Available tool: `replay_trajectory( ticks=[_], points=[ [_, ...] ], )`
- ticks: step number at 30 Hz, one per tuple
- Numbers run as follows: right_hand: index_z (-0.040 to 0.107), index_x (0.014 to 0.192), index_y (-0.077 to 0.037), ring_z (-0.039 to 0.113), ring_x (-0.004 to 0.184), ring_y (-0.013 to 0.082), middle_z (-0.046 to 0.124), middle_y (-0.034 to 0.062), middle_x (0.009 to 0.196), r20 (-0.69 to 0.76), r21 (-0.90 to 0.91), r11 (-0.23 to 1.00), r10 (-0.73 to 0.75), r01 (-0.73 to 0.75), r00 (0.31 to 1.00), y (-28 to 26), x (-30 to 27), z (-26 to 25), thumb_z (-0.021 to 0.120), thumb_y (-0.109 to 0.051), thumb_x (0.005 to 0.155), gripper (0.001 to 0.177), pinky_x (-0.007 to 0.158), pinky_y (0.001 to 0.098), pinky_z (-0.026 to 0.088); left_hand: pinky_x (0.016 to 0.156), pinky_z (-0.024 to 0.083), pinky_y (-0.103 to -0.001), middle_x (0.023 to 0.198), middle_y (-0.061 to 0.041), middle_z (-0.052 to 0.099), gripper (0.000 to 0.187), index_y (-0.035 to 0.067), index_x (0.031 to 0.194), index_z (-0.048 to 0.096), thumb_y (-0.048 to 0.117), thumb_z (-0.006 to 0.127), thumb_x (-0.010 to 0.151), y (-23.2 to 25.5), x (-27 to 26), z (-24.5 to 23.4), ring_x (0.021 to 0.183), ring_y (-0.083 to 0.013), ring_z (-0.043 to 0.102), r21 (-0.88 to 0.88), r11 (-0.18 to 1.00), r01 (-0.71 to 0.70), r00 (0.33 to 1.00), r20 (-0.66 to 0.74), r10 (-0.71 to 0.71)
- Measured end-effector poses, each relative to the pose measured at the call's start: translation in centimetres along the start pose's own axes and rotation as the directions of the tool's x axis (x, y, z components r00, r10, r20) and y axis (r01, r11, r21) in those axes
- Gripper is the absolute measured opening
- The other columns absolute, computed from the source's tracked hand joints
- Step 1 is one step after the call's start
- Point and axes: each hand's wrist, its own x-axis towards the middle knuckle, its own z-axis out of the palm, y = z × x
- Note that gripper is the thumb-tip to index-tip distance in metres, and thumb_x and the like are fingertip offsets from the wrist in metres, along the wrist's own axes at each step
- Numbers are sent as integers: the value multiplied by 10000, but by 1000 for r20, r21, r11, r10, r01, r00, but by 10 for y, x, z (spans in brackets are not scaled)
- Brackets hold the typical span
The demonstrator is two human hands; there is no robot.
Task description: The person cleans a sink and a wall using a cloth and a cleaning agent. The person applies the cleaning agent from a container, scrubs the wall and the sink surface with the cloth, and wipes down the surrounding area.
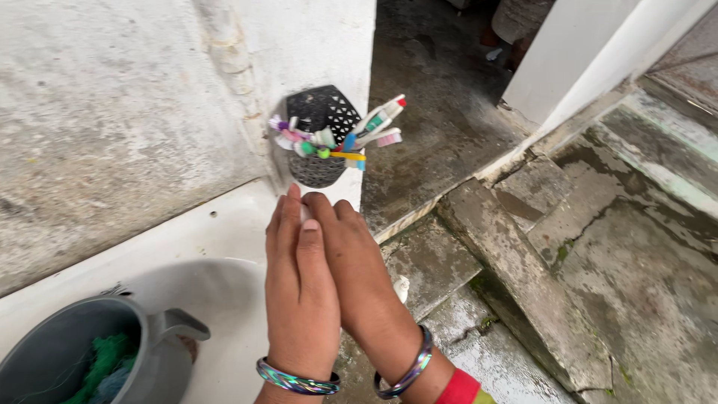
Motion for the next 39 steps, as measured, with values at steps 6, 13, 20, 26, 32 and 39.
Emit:
replay_trajectory(
  ticks=[6, 13, 20, 26, 32, 39],
  points=[
    [531, 1367, -84, 734, 1064, 355, 734, 208, 1158, 108, 156, 923, 337, -351, 935, 63, -12, -28, 583, -255, 937, 465, 870, 419, 577, 1197, 305, -403, 1623, -198, 390, 575, 26, 1522, 440, 342, 368, 1047, -2, -20, 49, 1512, -336, 360, -14, 994, 112, 981, 163, -108],
    [590, 1263, -40, 754, 1034, 319, 751, 195, 1121, 34, 216, 846, 492, -487, 870, 145, -43, -37, 670, -258, 874, 453, 839, 401, 585, 1179, 286, -417, 1636, -190, 296, 618, 69, 1557, 370, 385, 344, 1027, -45, -44, 107, 1518, -344, 270, 122, 970, 209, 918, 317, -237],
    [673, 1225, -51, 743, 995, 264, 764, 164, 1116, 88, 247, 680, 694, -690, 715, 219, -73, -22, 685, -295, 888, 416, 844, 370, 570, 1228, 249, -404, 1659, -162, 288, 656, 42, 1558, 337, 439, 280, 1038, -130, -67, 164, 1537, -323, 261, 231, 946, 229, 854, 419, -309],
    [690, 1240, -21, 732, 986, 216, 771, 131, 1128, 140, 419, 439, 834, -795, 534, 307, -101, 14, 698, -224, 882, 411, 857, 343, 571, 1210, 269, -400, 1655, -148, 281, 683, 71, 1564, 335, 473, 285, 1014, -201, -87, 210, 1528, -321, 258, 328, 884, 333, 773, 442, -455],
    [714, 1177, 49, 750, 869, 226, 783, 168, 1028, 184, 556, 301, 864, -775, 468, 385, -128, 47, 725, -159, 866, 374, 768, 343, 605, 1191, 327, -393, 1644, -139, 322, 691, 82, 1558, 354, 496, 284, 1010, -290, -107, 246, 1499, -321, 334, 335, 824, 457, 696, 442, -566],
    [694, 1210, 49, 758, 873, 229, 775, 161, 1045, 270, 590, 157, 886, -792, 377, 455, -163, 107, 717, -165, 897, 380, 726, 362, 625, 1164, 373, -392, 1622, -138, 372, 692, 83, 1537, 411, 510, 294, 1006, -399, -135, 273, 1474, -320, 389, 337, 775, 534, 674, 384, -631]
  ],
)
